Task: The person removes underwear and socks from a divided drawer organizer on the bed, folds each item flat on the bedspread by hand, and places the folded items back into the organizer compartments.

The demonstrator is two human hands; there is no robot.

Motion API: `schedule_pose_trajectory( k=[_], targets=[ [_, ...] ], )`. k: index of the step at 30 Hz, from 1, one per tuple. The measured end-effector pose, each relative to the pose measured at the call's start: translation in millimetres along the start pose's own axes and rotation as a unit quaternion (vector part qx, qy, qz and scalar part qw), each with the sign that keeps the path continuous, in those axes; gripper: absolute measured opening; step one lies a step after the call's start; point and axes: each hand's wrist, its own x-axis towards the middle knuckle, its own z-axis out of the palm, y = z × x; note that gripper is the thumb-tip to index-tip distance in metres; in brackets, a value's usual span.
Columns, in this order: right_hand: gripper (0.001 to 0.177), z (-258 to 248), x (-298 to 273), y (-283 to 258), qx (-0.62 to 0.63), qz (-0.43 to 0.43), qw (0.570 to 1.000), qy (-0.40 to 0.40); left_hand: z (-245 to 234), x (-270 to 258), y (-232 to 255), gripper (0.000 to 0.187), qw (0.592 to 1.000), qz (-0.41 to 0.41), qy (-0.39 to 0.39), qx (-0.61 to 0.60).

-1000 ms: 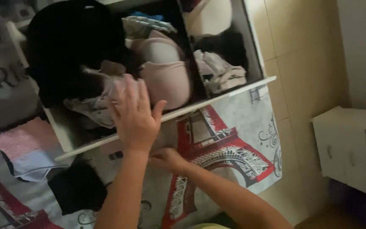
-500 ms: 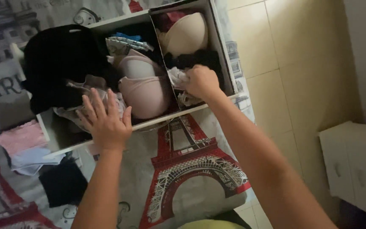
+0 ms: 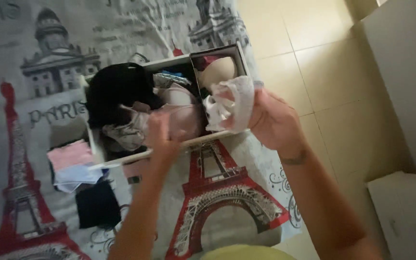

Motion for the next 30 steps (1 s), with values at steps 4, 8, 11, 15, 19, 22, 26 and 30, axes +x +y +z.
schedule_pose_trajectory(
  k=[4,8,11,15,19,22,26,30],
  targets=[
    [0.042,52,-25,1,-0.052,-0.057,0.981,-0.178,-92,19,157,0.078,0.904,-0.056,-0.054,-0.421],
    [0.07,101,-51,3,-0.286,-0.017,0.952,-0.109,-164,2,185,0.032,0.824,-0.158,-0.245,-0.485],
    [0.08,89,-65,38,-0.337,-0.025,0.938,-0.078,-179,-33,154,0.016,0.733,-0.217,-0.209,-0.61],
    [0.062,115,-103,86,-0.216,0.089,0.964,-0.125,-259,-32,195,0.046,0.601,-0.245,-0.158,-0.744],
    [0.032,99,-131,122,-0.275,0.132,0.951,-0.054,-303,-42,222,0.091,0.719,-0.117,-0.193,-0.658],
    [0.023,92,-145,127,-0.221,0.092,0.97,-0.046,-312,-61,218,0.109,0.769,-0.124,-0.205,-0.593],
    [0.025,108,-161,107,-0.049,0.127,0.989,-0.061,-290,-95,189,0.077,0.818,-0.183,-0.181,-0.514],
    [0.043,101,-176,91,-0.016,0.144,0.985,-0.098,-265,-116,163,0.041,0.804,-0.23,-0.092,-0.54]
  ],
)
